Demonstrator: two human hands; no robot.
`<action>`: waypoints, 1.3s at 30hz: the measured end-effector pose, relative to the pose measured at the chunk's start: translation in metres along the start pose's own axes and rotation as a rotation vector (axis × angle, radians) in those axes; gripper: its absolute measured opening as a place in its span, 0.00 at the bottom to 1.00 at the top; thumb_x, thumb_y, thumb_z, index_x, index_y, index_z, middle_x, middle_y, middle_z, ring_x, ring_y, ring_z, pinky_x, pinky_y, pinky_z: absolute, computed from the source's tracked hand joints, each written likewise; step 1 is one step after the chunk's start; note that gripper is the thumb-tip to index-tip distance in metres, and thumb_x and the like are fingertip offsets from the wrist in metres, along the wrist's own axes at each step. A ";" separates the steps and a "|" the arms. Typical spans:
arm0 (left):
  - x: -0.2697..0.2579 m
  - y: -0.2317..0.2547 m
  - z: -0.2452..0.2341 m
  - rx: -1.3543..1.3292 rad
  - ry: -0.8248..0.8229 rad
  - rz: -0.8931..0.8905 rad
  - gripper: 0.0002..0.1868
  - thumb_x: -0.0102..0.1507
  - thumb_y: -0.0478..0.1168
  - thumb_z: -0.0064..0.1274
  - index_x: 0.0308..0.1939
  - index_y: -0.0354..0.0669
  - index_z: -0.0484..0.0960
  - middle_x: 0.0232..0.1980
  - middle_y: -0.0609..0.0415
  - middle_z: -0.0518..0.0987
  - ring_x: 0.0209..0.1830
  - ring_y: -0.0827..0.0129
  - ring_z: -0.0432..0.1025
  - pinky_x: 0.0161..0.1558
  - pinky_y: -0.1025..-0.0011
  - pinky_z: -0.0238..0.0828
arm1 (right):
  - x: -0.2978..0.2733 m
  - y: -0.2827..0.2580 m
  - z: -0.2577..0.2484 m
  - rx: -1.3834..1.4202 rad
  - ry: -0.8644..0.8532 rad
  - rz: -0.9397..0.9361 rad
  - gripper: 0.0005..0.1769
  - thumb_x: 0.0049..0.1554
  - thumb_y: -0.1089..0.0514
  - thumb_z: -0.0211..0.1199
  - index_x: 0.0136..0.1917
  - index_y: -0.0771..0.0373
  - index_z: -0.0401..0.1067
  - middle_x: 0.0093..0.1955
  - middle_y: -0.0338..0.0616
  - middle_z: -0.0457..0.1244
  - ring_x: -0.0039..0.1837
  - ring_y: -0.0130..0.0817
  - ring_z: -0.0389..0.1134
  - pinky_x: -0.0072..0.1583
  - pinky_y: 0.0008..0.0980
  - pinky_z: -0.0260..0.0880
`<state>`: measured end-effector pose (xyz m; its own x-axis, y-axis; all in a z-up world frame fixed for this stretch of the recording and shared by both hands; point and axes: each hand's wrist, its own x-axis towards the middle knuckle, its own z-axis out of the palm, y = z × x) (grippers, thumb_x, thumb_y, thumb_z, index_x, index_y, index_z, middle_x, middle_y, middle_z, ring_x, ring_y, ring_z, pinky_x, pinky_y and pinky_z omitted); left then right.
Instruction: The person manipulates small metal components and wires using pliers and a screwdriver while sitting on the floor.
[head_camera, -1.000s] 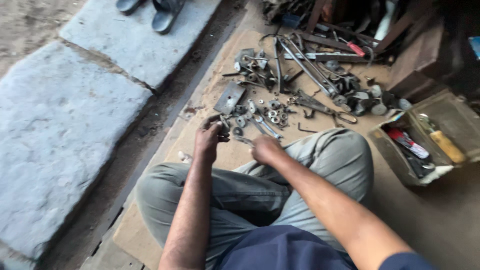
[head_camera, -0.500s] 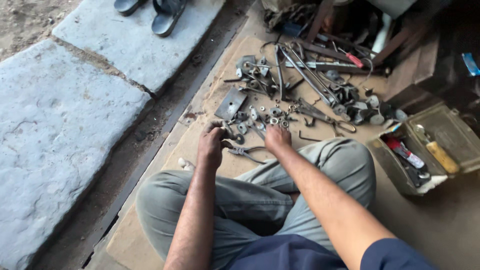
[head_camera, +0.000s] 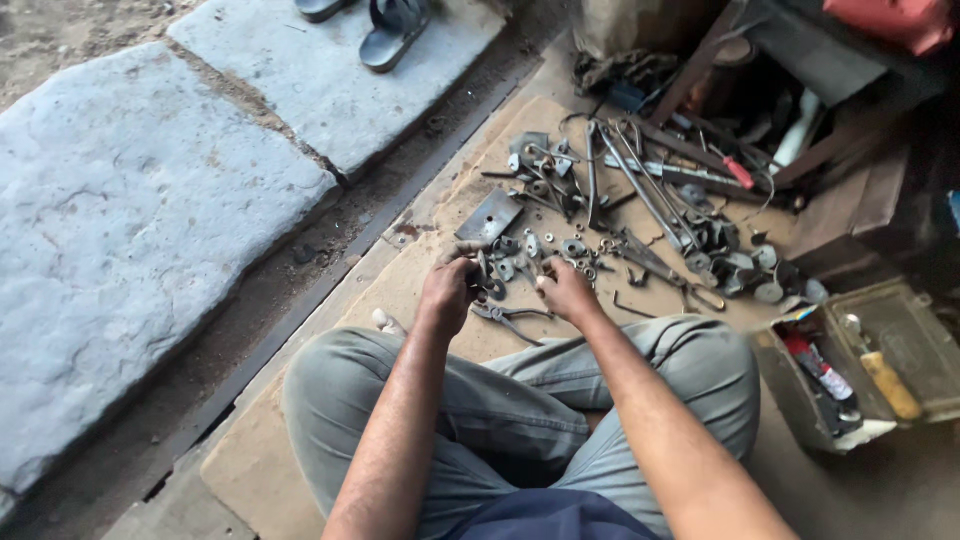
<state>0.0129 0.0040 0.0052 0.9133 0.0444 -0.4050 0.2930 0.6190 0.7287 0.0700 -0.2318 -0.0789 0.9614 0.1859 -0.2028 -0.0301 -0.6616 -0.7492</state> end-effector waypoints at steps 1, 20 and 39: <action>0.000 -0.001 0.001 -0.037 0.022 -0.019 0.13 0.65 0.34 0.45 0.52 0.39 0.80 0.30 0.54 0.75 0.24 0.71 0.71 0.25 0.70 0.69 | 0.000 -0.003 -0.001 0.256 -0.067 0.032 0.13 0.59 0.58 0.60 0.57 0.63 0.73 0.46 0.48 0.69 0.46 0.41 0.70 0.49 0.40 0.70; -0.006 -0.006 0.003 0.148 0.081 -0.126 0.20 0.67 0.52 0.47 0.35 0.39 0.81 0.23 0.55 0.73 0.15 0.71 0.63 0.17 0.72 0.56 | -0.063 -0.147 -0.080 -0.409 0.030 -0.416 0.19 0.60 0.41 0.60 0.50 0.55 0.79 0.50 0.45 0.71 0.54 0.44 0.71 0.67 0.51 0.58; -0.026 0.014 0.018 0.220 -0.120 -0.224 0.23 0.66 0.57 0.47 0.26 0.44 0.76 0.17 0.62 0.62 0.12 0.74 0.52 0.18 0.70 0.43 | -0.049 -0.191 -0.119 -0.720 -0.097 -0.764 0.10 0.58 0.50 0.63 0.51 0.51 0.79 0.51 0.39 0.66 0.60 0.37 0.65 0.67 0.48 0.51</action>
<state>-0.0014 -0.0023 0.0354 0.8424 -0.1739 -0.5100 0.5320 0.4188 0.7360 0.0611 -0.2004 0.1491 0.6297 0.7714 0.0916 0.7743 -0.6137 -0.1543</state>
